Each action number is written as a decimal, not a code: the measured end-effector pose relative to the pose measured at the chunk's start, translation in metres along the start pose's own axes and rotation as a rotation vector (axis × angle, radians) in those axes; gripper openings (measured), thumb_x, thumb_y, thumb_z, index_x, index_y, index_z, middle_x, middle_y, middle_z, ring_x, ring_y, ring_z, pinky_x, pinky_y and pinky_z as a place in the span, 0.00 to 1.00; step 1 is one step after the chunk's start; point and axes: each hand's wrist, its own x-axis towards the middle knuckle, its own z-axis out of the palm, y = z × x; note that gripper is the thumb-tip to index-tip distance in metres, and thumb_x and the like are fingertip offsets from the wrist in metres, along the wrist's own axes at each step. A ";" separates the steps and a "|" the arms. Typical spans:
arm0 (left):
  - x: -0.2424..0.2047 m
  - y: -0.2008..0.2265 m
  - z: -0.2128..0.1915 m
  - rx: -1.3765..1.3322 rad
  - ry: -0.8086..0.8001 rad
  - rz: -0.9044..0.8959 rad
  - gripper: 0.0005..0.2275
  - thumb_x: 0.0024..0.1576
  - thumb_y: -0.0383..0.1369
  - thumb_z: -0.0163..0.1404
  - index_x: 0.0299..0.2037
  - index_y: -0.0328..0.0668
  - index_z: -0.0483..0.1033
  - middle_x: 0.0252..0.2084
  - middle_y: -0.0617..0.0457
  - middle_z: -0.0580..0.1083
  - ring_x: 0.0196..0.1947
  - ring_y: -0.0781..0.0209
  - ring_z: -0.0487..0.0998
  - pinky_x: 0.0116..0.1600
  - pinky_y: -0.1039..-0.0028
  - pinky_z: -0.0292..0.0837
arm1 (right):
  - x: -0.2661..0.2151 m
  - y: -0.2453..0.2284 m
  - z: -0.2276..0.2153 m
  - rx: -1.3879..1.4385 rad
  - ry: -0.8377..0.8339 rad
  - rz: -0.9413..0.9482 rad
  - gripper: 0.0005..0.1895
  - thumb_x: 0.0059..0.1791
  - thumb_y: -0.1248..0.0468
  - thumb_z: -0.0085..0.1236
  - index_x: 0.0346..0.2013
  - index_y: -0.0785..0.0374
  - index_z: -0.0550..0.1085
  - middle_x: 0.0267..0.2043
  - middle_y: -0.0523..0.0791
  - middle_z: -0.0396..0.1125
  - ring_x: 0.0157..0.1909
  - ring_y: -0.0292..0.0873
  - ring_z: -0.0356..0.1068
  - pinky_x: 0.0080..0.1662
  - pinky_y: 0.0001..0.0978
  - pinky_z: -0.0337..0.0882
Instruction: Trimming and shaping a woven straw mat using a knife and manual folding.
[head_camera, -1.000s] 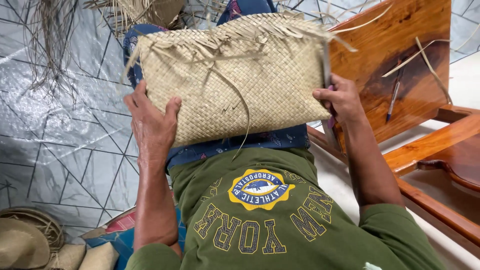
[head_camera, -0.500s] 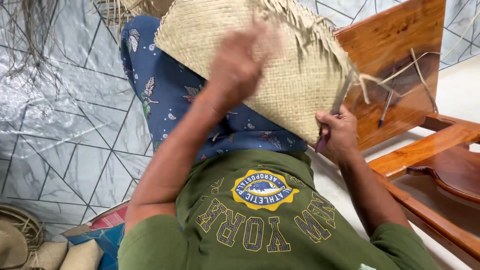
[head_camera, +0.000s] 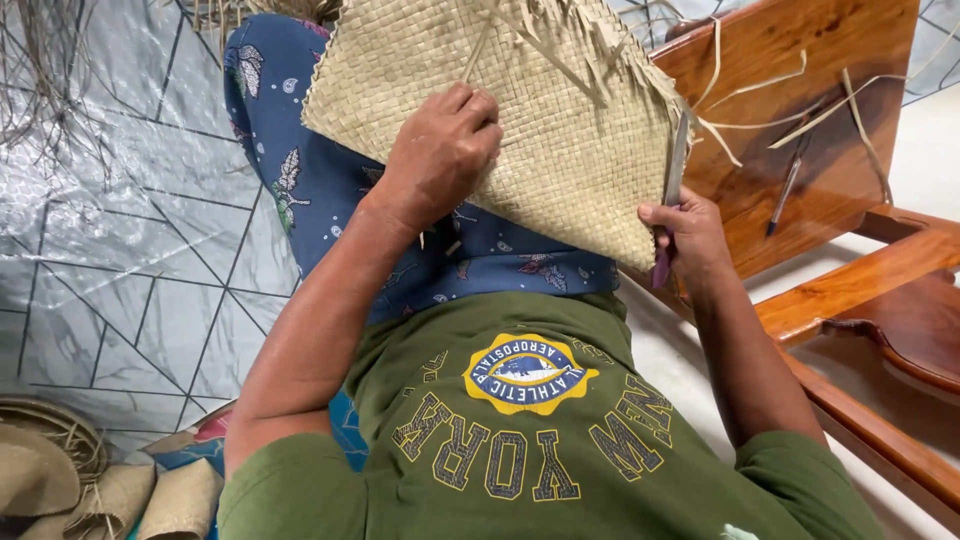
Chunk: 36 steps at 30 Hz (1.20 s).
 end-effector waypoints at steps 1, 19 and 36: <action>0.002 0.000 0.003 0.049 -0.003 0.027 0.04 0.50 0.24 0.52 0.24 0.40 0.74 0.36 0.53 0.71 0.34 0.63 0.68 0.42 0.75 0.71 | 0.002 -0.001 -0.002 -0.008 0.003 0.001 0.06 0.42 0.72 0.54 0.32 0.64 0.71 0.20 0.38 0.62 0.14 0.27 0.51 0.19 0.14 0.50; 0.021 -0.013 0.011 0.288 -0.114 0.299 0.05 0.57 0.30 0.43 0.30 0.44 0.70 0.35 0.53 0.66 0.33 0.65 0.64 0.41 0.77 0.65 | 0.013 0.003 -0.014 0.025 -0.025 -0.048 0.06 0.41 0.72 0.57 0.30 0.62 0.70 0.20 0.38 0.63 0.13 0.27 0.53 0.18 0.13 0.52; 0.018 0.013 0.038 -0.220 0.056 -0.221 0.05 0.50 0.23 0.54 0.24 0.39 0.71 0.26 0.53 0.68 0.25 0.65 0.66 0.29 0.80 0.69 | -0.011 -0.030 0.002 -0.409 0.051 -0.149 0.14 0.45 0.65 0.56 0.41 0.66 0.65 0.24 0.42 0.61 0.23 0.35 0.59 0.26 0.24 0.60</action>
